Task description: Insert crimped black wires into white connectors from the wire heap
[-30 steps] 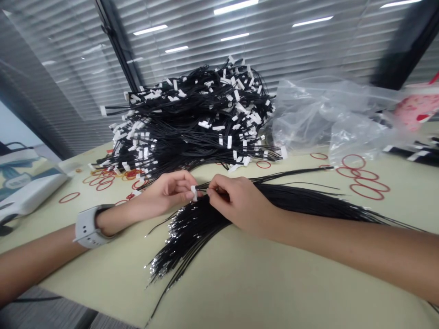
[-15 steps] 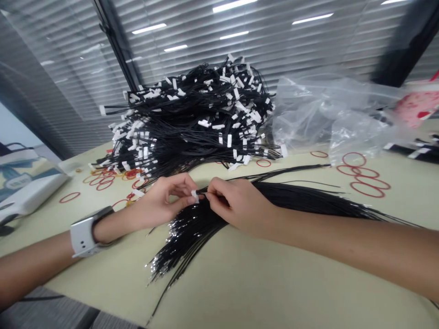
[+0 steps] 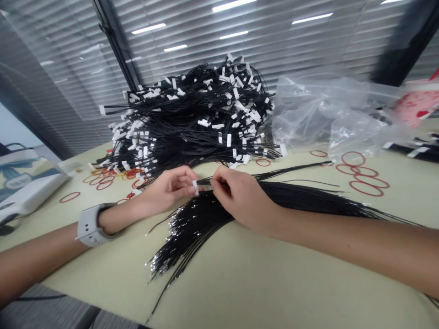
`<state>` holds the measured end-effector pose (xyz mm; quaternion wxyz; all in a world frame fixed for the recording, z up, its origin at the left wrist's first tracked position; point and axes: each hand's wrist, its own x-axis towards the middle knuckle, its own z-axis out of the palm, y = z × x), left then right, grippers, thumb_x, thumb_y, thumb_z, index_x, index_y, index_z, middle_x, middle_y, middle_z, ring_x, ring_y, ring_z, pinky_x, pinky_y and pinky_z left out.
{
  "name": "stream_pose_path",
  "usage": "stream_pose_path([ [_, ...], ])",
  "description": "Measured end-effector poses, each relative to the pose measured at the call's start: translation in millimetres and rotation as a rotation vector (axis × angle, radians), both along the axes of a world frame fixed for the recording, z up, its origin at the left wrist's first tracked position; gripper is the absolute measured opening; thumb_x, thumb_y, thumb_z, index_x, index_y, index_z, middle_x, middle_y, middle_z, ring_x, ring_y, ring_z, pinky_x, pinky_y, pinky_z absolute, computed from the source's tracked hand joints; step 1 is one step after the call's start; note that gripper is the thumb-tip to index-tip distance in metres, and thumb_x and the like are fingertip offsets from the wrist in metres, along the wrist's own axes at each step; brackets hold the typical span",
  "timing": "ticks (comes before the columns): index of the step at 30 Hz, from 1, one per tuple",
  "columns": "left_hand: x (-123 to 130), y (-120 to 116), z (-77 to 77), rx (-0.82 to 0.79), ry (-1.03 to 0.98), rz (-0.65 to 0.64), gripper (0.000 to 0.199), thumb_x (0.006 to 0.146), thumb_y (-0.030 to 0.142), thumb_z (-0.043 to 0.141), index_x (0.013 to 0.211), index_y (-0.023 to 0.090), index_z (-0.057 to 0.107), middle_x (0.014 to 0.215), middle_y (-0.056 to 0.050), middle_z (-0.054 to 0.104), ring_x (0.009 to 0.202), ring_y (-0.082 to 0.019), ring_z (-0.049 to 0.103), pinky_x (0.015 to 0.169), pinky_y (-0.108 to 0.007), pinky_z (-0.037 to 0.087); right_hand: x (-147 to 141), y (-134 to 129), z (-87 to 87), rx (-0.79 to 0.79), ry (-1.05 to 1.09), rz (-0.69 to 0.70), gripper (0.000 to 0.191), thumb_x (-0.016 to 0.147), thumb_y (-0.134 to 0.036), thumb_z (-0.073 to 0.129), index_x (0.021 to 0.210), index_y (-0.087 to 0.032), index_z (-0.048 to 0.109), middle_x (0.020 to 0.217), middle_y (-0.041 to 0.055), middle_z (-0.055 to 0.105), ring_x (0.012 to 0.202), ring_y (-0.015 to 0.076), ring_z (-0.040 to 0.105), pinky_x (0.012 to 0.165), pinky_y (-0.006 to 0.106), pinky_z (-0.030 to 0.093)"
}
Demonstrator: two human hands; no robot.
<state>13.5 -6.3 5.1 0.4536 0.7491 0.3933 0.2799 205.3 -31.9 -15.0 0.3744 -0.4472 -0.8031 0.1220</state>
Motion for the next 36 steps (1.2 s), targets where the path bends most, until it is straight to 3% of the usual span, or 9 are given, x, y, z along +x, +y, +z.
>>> stream_pose_path([
  [4, -4.5, 5.0, -3.5, -0.011, -0.045, 0.044, 0.008, 0.074, 0.010, 0.055, 0.078, 0.013, 0.048, 0.070, -0.002, 0.058, 0.068, -0.011, 0.056, 0.068, -0.025, 0.043, 2.0, 3.3, 0.1, 0.059, 0.027, -0.043, 0.011, 0.083, -0.016, 0.040, 0.073, -0.017, 0.043, 0.061, -0.0041, 0.042, 0.054, 0.0066, 0.038, 0.053, 0.021, 0.031],
  [12, -5.4, 1.2, -0.8, -0.138, -0.161, -0.018, 0.009, 0.077, 0.010, 0.053, 0.082, 0.012, 0.047, 0.071, -0.001, 0.060, 0.067, -0.009, 0.057, 0.067, -0.024, 0.043, 2.1, 2.9, -1.1, 0.259, -0.118, 0.068, 0.011, 0.085, -0.017, 0.038, 0.075, -0.016, 0.042, 0.076, 0.0018, 0.045, 0.072, 0.0113, 0.040, 0.064, 0.025, 0.034],
  [36, -6.4, -1.4, 0.9, -0.177, -0.155, -0.101, 0.008, 0.078, 0.015, 0.054, 0.082, 0.014, 0.047, 0.073, -0.002, 0.061, 0.067, -0.009, 0.055, 0.060, -0.020, 0.040, 2.0, 2.2, -1.4, 0.229, -0.108, 0.058, 0.013, 0.086, -0.017, 0.037, 0.074, -0.016, 0.040, 0.074, 0.0009, 0.044, 0.067, 0.0100, 0.040, 0.060, 0.024, 0.032],
])
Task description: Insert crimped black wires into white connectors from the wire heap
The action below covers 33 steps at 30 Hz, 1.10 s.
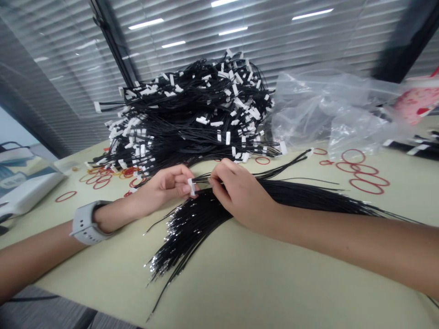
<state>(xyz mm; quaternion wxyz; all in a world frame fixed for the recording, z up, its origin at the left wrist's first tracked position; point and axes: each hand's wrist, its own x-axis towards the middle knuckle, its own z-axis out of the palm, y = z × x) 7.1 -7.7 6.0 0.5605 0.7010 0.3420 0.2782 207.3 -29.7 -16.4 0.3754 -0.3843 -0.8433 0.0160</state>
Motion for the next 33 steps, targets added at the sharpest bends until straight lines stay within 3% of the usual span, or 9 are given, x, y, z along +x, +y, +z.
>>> stream_pose_path([
  [19, 1.1, -0.2, 0.5, -0.033, -0.019, -0.010, 0.008, 0.078, 0.014, 0.054, 0.081, 0.014, 0.047, 0.073, -0.002, 0.061, 0.067, -0.009, 0.056, 0.062, -0.021, 0.040, -0.2, -0.4, 0.1, 0.013, -0.014, 0.052, 0.010, 0.083, -0.014, 0.039, 0.074, -0.017, 0.039, 0.072, 0.0001, 0.043, 0.064, 0.0095, 0.037, 0.058, 0.023, 0.030],
  [30, 7.2, -15.3, 4.1, 0.024, 0.037, 0.019, 0.007, 0.077, 0.011, 0.055, 0.080, 0.013, 0.049, 0.071, -0.002, 0.061, 0.068, -0.009, 0.057, 0.064, -0.021, 0.042, -1.0, -1.6, -1.5, 0.032, -0.060, 0.092, 0.013, 0.087, -0.018, 0.035, 0.075, -0.017, 0.040, 0.074, 0.0023, 0.045, 0.064, 0.0107, 0.040, 0.059, 0.025, 0.033],
  [33, 7.8, -11.4, 1.9, 0.043, 0.022, 0.044, 0.008, 0.077, 0.011, 0.055, 0.081, 0.013, 0.048, 0.071, -0.001, 0.060, 0.068, -0.008, 0.056, 0.063, -0.020, 0.041, -0.8, -2.8, -0.9, 0.159, -0.096, 0.032, 0.009, 0.085, -0.017, 0.039, 0.078, -0.017, 0.044, 0.080, 0.0047, 0.049, 0.074, 0.0138, 0.044, 0.066, 0.028, 0.035],
])
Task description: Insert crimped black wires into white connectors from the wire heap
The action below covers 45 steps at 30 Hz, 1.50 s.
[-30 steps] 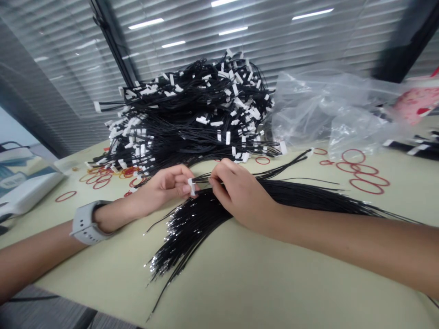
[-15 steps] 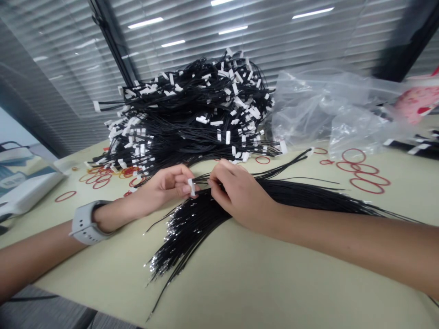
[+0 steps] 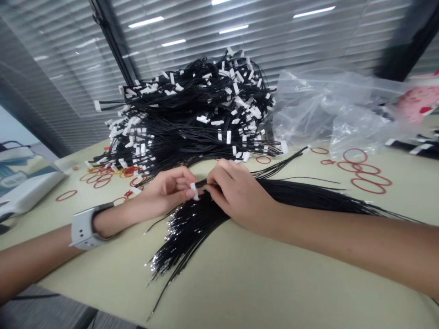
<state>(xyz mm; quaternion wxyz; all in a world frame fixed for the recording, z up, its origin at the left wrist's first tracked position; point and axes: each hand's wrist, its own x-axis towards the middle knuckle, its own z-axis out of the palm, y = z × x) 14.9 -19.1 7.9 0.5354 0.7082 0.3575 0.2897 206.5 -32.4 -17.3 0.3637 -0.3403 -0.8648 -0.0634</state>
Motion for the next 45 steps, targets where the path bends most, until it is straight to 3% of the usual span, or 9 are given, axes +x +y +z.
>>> stream_pose_path([
  [3, -1.4, 8.9, -2.9, 0.039, -0.022, 0.040, 0.010, 0.076, 0.011, 0.055, 0.083, 0.013, 0.048, 0.069, 0.001, 0.057, 0.063, -0.007, 0.054, 0.060, -0.020, 0.040, -0.3, -3.0, 5.1, 0.119, -0.026, 0.094, 0.008, 0.084, -0.016, 0.043, 0.082, -0.017, 0.050, 0.085, 0.0049, 0.053, 0.083, 0.0150, 0.046, 0.075, 0.031, 0.034],
  [8, -6.8, 19.9, -5.9, 0.036, -0.033, 0.093, 0.012, 0.075, 0.010, 0.055, 0.084, 0.013, 0.048, 0.067, 0.001, 0.057, 0.067, -0.009, 0.055, 0.071, -0.024, 0.042, -1.6, -7.3, 18.0, -0.385, -0.264, 0.346, 0.014, 0.086, -0.026, 0.044, 0.081, -0.018, 0.053, 0.082, 0.0013, 0.054, 0.077, 0.0112, 0.048, 0.071, 0.026, 0.038],
  [10, -7.4, 20.2, -5.9, 0.018, -0.031, 0.103, 0.013, 0.074, 0.010, 0.056, 0.084, 0.012, 0.048, 0.067, 0.000, 0.057, 0.067, -0.009, 0.055, 0.070, -0.024, 0.041, -1.6, -7.5, 20.2, -0.448, -0.298, 0.314, 0.016, 0.087, -0.024, 0.041, 0.077, -0.017, 0.051, 0.082, 0.0017, 0.053, 0.076, 0.0113, 0.047, 0.071, 0.027, 0.037],
  [19, -5.4, 17.8, -5.2, 0.019, 0.005, 0.091, 0.011, 0.074, 0.011, 0.055, 0.082, 0.013, 0.047, 0.066, 0.001, 0.056, 0.062, -0.007, 0.051, 0.062, -0.021, 0.038, 1.8, -7.7, 14.7, -0.267, -0.401, 0.258, 0.018, 0.088, -0.017, 0.030, 0.074, -0.016, 0.041, 0.081, 0.0048, 0.049, 0.072, 0.0136, 0.041, 0.067, 0.030, 0.035],
  [24, -6.0, 18.8, -6.1, 0.018, 0.001, 0.081, 0.011, 0.074, 0.010, 0.055, 0.082, 0.012, 0.047, 0.067, 0.000, 0.056, 0.062, -0.007, 0.051, 0.061, -0.021, 0.038, 3.3, -3.1, 13.8, -0.310, -0.290, 0.208, 0.013, 0.087, -0.017, 0.036, 0.075, -0.017, 0.042, 0.071, 0.0013, 0.051, 0.062, 0.0107, 0.043, 0.059, 0.025, 0.034],
  [29, -7.3, 18.9, -6.9, 0.028, -0.013, 0.084, 0.012, 0.074, 0.012, 0.056, 0.083, 0.012, 0.048, 0.068, 0.001, 0.057, 0.063, -0.008, 0.052, 0.062, -0.021, 0.039, 2.3, -1.3, 18.4, -0.381, -0.146, 0.222, 0.018, 0.085, -0.017, 0.040, 0.095, -0.019, 0.054, 0.084, -0.0005, 0.061, 0.074, 0.0088, 0.053, 0.067, 0.021, 0.037],
  [35, -6.9, 19.0, -6.2, 0.008, -0.015, 0.117, 0.010, 0.075, 0.008, 0.055, 0.082, 0.012, 0.049, 0.068, 0.000, 0.058, 0.067, -0.008, 0.055, 0.069, -0.023, 0.042, 2.9, 0.7, 18.3, -0.500, -0.077, 0.063, 0.014, 0.080, -0.028, 0.050, 0.072, -0.020, 0.058, 0.066, -0.0045, 0.057, 0.058, 0.0067, 0.048, 0.055, 0.020, 0.033],
  [40, -7.0, 19.3, -7.0, -0.012, -0.019, 0.132, 0.011, 0.074, 0.008, 0.056, 0.083, 0.012, 0.050, 0.070, 0.000, 0.059, 0.070, -0.010, 0.058, 0.072, -0.025, 0.043, 1.9, 3.2, 16.0, -0.464, 0.016, -0.082, 0.015, 0.083, -0.025, 0.046, 0.074, -0.019, 0.056, 0.070, -0.0026, 0.058, 0.064, 0.0084, 0.048, 0.059, 0.022, 0.034],
  [45, -7.5, 20.3, -8.7, -0.012, -0.026, 0.141, 0.012, 0.074, 0.005, 0.054, 0.083, 0.012, 0.049, 0.069, 0.001, 0.059, 0.078, -0.011, 0.060, 0.077, -0.026, 0.044, 0.1, 5.6, 12.6, -0.502, 0.083, -0.067, 0.015, 0.080, -0.027, 0.049, 0.072, -0.018, 0.058, 0.066, -0.0030, 0.058, 0.058, 0.0069, 0.048, 0.055, 0.021, 0.034],
])
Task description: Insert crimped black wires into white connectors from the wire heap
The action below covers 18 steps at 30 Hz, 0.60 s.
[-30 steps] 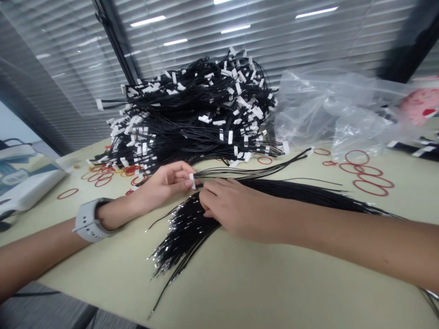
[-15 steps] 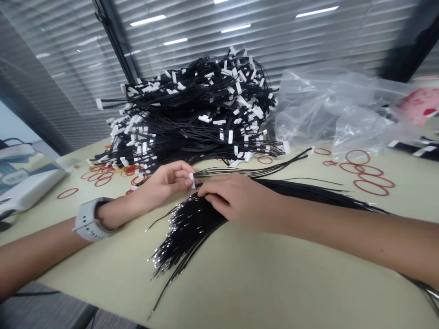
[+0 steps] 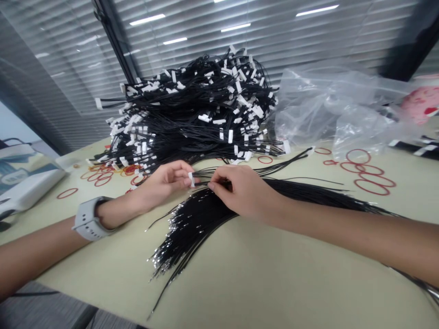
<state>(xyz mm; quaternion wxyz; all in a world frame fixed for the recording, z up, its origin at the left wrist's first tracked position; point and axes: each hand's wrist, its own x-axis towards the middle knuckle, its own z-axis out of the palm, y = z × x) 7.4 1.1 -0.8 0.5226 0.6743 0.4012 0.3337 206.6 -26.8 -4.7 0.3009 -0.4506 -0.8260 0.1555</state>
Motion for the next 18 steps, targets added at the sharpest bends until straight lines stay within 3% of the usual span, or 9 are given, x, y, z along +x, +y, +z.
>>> stream_pose_path([
  [18, -2.0, 0.3, -1.8, 0.011, 0.039, -0.014, 0.010, 0.075, 0.007, 0.054, 0.083, 0.012, 0.049, 0.073, -0.001, 0.060, 0.078, -0.011, 0.060, 0.075, -0.024, 0.043, 1.8, 5.5, -10.7, 0.015, -0.046, -0.072, 0.020, 0.080, -0.030, 0.047, 0.068, -0.017, 0.057, 0.060, -0.0028, 0.055, 0.052, 0.0061, 0.043, 0.053, 0.022, 0.031],
])
